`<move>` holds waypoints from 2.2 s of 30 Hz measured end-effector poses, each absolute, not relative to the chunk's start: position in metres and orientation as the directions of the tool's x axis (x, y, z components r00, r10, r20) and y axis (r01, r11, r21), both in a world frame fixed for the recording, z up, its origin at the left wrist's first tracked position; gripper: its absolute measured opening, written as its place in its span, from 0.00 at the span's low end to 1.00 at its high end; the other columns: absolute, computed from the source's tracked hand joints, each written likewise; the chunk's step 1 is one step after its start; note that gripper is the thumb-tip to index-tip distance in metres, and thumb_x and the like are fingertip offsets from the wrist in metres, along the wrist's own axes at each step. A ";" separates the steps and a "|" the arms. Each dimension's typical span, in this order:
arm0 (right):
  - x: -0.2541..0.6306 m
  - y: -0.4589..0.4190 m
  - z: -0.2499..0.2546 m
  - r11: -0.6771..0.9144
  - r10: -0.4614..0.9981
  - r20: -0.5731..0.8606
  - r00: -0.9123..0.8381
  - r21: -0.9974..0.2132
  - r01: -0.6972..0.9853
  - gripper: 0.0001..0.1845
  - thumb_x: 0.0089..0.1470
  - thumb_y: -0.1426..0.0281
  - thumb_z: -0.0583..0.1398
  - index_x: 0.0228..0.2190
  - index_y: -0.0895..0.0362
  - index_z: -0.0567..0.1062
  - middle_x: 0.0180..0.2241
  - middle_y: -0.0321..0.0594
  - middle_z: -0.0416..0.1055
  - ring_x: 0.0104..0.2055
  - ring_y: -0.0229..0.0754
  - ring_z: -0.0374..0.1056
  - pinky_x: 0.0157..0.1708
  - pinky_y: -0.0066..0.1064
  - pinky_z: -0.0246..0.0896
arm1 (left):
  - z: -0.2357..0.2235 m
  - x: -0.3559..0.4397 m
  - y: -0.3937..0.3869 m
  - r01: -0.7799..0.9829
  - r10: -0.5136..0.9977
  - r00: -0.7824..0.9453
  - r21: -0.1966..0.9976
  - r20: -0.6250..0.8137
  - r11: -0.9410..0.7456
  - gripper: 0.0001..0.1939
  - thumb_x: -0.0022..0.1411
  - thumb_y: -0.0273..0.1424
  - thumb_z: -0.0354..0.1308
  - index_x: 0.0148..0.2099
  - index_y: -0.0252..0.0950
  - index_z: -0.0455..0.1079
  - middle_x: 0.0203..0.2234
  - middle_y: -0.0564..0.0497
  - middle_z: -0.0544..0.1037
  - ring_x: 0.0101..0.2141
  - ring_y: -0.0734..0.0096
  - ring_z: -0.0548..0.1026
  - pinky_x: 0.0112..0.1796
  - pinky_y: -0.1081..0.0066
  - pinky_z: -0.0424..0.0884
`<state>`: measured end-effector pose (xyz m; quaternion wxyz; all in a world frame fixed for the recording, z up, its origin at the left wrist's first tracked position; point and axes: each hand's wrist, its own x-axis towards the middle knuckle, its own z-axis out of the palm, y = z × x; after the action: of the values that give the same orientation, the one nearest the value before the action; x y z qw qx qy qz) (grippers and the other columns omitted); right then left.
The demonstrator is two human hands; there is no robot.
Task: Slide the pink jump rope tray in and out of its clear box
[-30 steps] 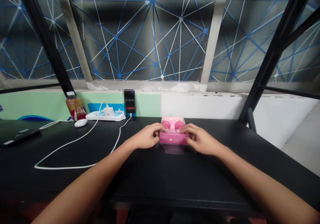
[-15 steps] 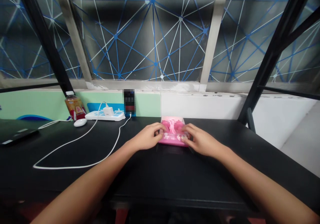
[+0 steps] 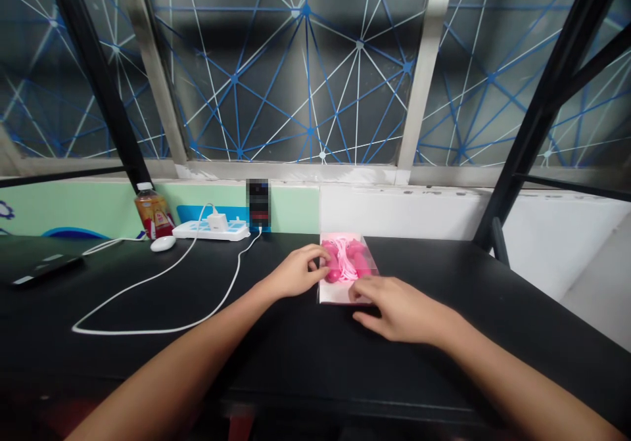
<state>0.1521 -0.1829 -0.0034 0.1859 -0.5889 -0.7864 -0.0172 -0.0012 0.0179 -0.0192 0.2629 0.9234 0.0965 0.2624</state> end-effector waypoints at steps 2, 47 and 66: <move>0.152 -0.183 -0.006 0.315 0.930 0.266 -0.253 -0.224 0.922 0.14 0.56 0.72 0.57 0.45 0.53 0.74 0.41 0.41 0.76 0.40 0.46 0.72 0.39 0.37 0.66 | -0.017 -0.001 0.017 0.067 0.332 0.835 0.520 0.438 -0.852 0.09 0.59 0.33 0.58 0.43 0.40 0.75 0.45 0.51 0.76 0.27 0.77 0.72 0.33 0.73 0.70; 0.181 -0.173 -0.016 0.092 0.947 0.314 0.064 -0.459 0.884 0.17 0.57 0.59 0.59 0.44 0.55 0.73 0.37 0.41 0.72 0.36 0.42 0.68 0.37 0.34 0.63 | 0.014 -0.021 0.008 0.203 0.239 0.971 0.513 0.003 -0.834 0.18 0.59 0.43 0.59 0.46 0.37 0.71 0.24 0.55 0.75 0.23 0.73 0.72 0.26 0.76 0.62; 0.131 -0.176 -0.022 0.316 0.913 0.232 -0.336 0.120 0.941 0.24 0.62 0.60 0.54 0.59 0.47 0.63 0.48 0.48 0.69 0.45 0.52 0.69 0.35 0.39 0.67 | -0.005 -0.017 0.007 0.249 0.303 0.910 0.213 0.282 -0.945 0.20 0.60 0.46 0.58 0.51 0.42 0.70 0.34 0.52 0.79 0.33 0.64 0.76 0.30 0.71 0.62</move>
<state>0.1307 -0.1763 -0.0225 0.0604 -0.5728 -0.8090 -0.1172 -0.0169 0.0071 -0.0046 0.0862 0.9735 0.1419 0.1574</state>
